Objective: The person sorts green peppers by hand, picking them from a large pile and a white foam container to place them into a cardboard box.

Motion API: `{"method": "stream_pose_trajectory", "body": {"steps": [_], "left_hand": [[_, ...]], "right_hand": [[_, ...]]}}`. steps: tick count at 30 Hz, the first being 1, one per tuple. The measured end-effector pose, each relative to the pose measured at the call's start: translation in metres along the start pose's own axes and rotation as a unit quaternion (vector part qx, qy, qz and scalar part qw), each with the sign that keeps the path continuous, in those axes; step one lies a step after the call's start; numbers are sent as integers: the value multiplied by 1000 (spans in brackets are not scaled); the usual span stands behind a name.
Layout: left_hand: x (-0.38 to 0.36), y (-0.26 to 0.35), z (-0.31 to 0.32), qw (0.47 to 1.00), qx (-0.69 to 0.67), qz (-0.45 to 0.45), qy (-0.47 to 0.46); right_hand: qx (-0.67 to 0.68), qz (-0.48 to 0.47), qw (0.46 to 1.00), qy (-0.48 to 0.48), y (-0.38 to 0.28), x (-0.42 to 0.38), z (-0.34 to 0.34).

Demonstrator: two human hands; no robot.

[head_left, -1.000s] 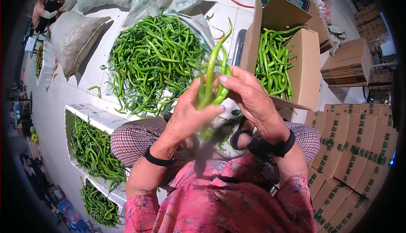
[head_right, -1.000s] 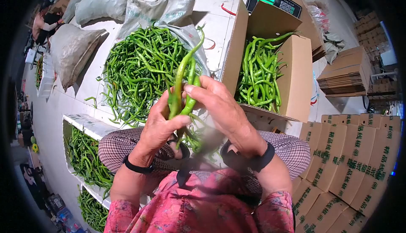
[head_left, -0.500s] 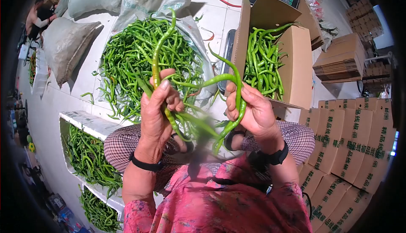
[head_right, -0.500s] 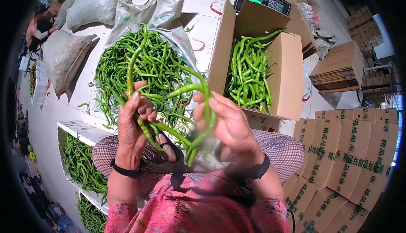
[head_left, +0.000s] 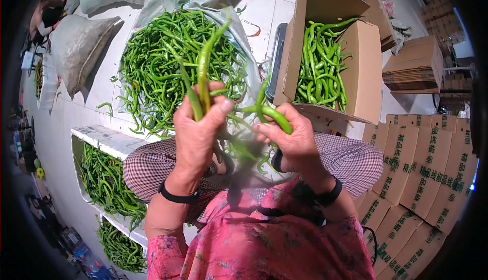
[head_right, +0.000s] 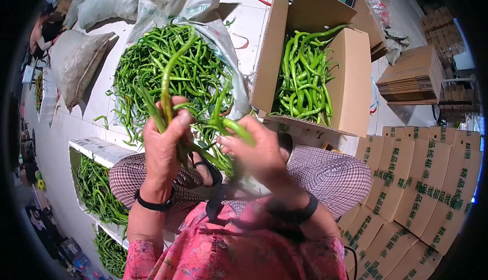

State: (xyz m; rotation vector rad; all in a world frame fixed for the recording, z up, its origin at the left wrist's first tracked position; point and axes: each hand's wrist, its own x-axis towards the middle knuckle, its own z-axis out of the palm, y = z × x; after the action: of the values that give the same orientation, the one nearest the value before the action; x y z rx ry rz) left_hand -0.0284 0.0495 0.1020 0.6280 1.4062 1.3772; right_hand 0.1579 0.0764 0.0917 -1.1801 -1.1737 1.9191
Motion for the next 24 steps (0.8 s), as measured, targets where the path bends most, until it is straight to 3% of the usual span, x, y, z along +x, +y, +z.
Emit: {"method": "stream_pose_trajectory", "body": {"steps": [3,6,8,10,13,15,18,20,22,24], "left_hand": [[-8,1,8,998,-23,-33,-54],[-4,-3,8,998,22,-47,-46],[-1,-10,4,997,35,-58,-44],[1,-14,4,993,-63,-91,-35],[6,-18,0,991,-98,-87,-32],[10,-20,-2,991,-108,-78,-26],[17,-23,-5,986,-149,-71,-9],[21,-22,-8,987,-145,-69,-8],[24,-21,-11,985,-164,-53,10],[27,-20,-16,985,-169,-42,12]], "right_hand": [[-49,2,998,28,4,3,10],[-100,-24,993,49,6,4,18],[-218,-24,975,46,-3,-1,22],[-254,-62,964,45,0,-2,22],[-224,-85,969,68,1,-4,24],[-99,-99,973,182,-1,-8,21],[-29,-81,966,242,-9,-18,9],[-8,-86,973,214,7,-23,-13],[111,-64,981,149,21,-31,-36],[116,-65,980,147,24,-40,-45]]}}
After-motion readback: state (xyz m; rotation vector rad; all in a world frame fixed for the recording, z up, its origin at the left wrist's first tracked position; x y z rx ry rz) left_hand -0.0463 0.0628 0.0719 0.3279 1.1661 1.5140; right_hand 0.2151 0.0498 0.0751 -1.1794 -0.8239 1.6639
